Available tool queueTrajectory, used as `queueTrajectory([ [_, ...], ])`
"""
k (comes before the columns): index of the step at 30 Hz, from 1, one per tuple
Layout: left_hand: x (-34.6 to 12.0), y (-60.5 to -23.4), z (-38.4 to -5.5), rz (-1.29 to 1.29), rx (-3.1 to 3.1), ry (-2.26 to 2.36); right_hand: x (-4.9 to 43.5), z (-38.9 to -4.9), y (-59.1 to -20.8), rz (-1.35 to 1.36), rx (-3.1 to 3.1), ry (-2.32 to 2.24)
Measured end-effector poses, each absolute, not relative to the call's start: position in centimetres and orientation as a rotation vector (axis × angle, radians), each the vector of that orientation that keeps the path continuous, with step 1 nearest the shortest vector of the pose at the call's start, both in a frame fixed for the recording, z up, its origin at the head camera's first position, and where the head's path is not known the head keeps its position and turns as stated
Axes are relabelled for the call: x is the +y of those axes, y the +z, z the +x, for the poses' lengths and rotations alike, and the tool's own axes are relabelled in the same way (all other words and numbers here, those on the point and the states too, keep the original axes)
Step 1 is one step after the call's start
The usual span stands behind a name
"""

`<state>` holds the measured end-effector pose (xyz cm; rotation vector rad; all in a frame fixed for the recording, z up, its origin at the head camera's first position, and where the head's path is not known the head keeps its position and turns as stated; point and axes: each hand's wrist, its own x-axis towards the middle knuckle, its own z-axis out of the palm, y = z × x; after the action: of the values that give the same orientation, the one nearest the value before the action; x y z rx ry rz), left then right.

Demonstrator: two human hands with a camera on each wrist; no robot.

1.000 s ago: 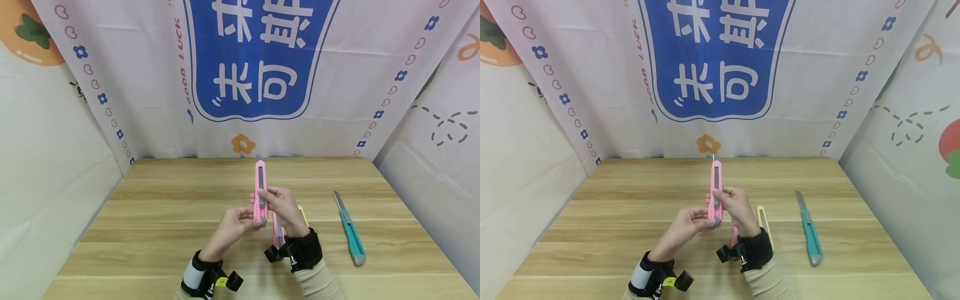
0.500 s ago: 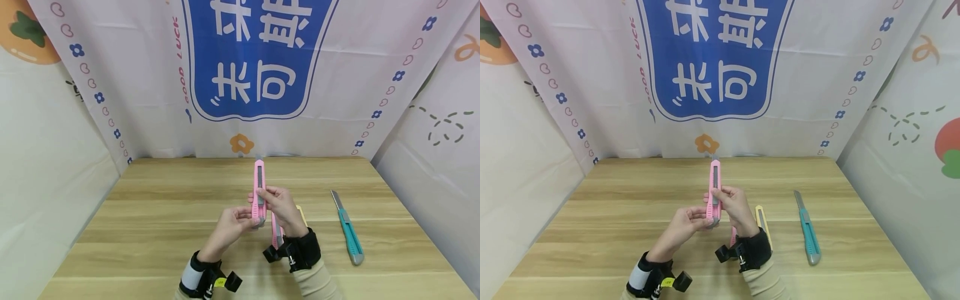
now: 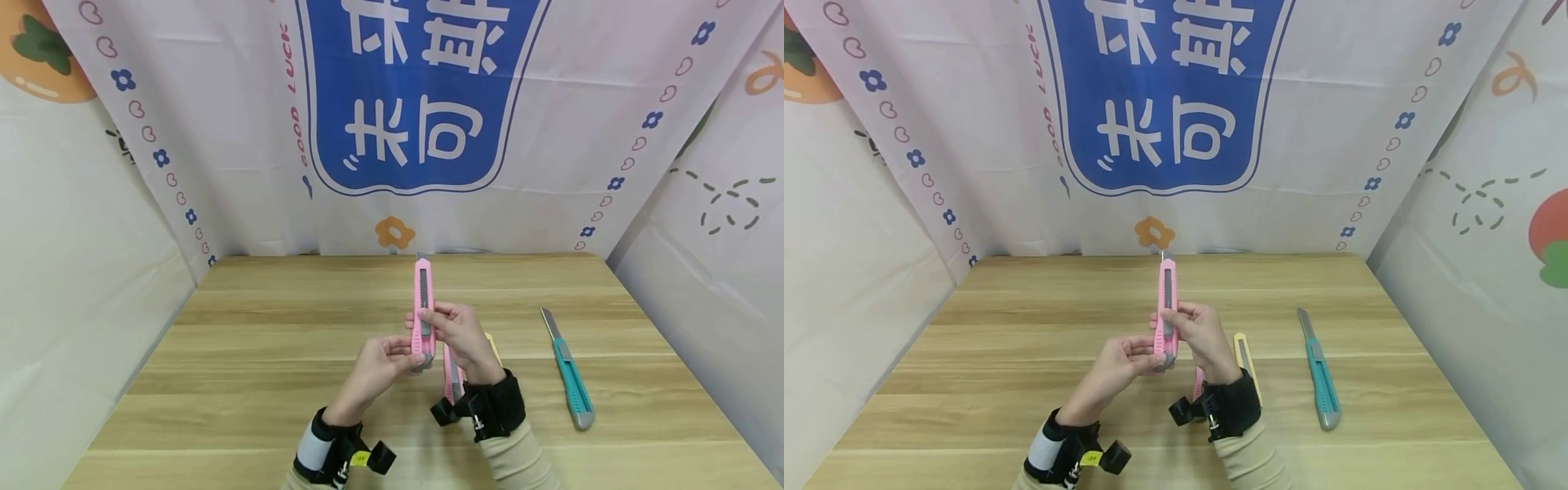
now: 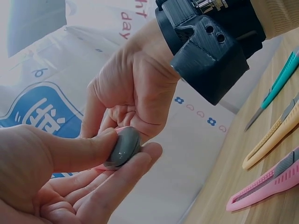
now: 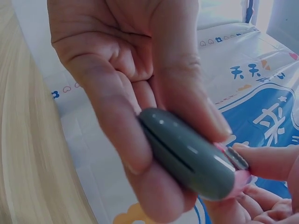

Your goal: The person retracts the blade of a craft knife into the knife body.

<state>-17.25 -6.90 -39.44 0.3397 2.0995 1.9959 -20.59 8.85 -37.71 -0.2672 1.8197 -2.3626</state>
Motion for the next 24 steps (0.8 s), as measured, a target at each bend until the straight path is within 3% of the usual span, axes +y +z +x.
queueTrajectory([
  [24, -6.82, -39.51, -17.43, 0.321, 2.084, 2.008, 9.19, -20.56, -37.58, -0.253, 1.848, -2.297],
])
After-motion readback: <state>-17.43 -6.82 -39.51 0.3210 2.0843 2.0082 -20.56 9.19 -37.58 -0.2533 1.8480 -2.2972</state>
